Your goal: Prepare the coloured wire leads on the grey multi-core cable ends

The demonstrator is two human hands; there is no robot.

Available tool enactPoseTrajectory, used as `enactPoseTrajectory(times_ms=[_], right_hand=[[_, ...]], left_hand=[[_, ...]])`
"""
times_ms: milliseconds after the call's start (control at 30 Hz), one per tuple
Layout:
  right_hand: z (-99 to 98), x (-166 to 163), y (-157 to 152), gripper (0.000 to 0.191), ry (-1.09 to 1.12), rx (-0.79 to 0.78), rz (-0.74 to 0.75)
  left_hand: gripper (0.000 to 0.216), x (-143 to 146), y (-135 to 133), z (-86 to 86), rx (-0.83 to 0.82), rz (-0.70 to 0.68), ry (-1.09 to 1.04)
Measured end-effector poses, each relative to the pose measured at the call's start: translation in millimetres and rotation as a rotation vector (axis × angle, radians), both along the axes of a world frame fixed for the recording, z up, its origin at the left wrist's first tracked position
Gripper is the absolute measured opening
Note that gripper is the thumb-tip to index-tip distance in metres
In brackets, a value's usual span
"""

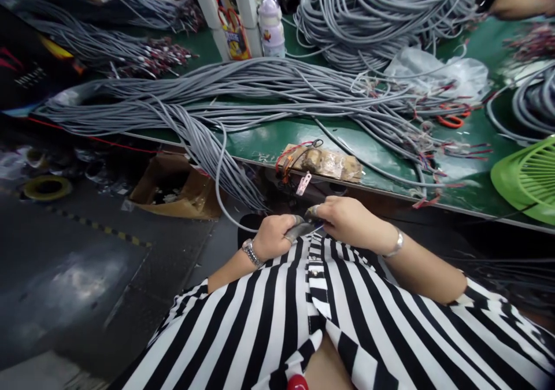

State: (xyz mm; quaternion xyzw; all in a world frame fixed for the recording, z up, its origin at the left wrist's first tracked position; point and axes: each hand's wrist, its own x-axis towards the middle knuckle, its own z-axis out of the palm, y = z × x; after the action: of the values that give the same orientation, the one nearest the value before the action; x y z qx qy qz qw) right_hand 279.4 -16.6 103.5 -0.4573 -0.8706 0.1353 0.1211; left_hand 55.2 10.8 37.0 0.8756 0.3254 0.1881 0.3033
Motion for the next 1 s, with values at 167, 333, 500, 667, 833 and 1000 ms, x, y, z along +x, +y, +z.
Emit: enactPoseTrajectory(times_ms=[167,333,500,667,833,1000], right_hand=[[-19.4,-8,-4,0.019,0.249,-0.059,-0.142],[-47.4,-19,-10,0.015,1.081,-0.463,-0.472],[-62.0,-26,-10,0.038,1.576,-0.93,-0.716],[-59.0,-25,-7,0.039,1.592,-1.05,-0.678],[-63.0,-29,2,0.038,1.723,-0.968,-0.798],[-69.7,-25,4,0.036,1.775,-0.883,-0.837]], left_hand=[[0.023,-6,2,2.5,-0.053,0.035,-0.03],[0.026,-12,4,-1.7,-0.152,-0.021,-0.048],[0.024,-12,5,-11.6,-0.17,-0.057,-0.031],[0.023,-5,8,-3.3,-0.304,-0.128,-0.105],[0.036,-6,2,-3.4,-0.833,-0.092,-0.287],[0.043,-13,-7,-19.8,-1.074,0.13,-0.715]])
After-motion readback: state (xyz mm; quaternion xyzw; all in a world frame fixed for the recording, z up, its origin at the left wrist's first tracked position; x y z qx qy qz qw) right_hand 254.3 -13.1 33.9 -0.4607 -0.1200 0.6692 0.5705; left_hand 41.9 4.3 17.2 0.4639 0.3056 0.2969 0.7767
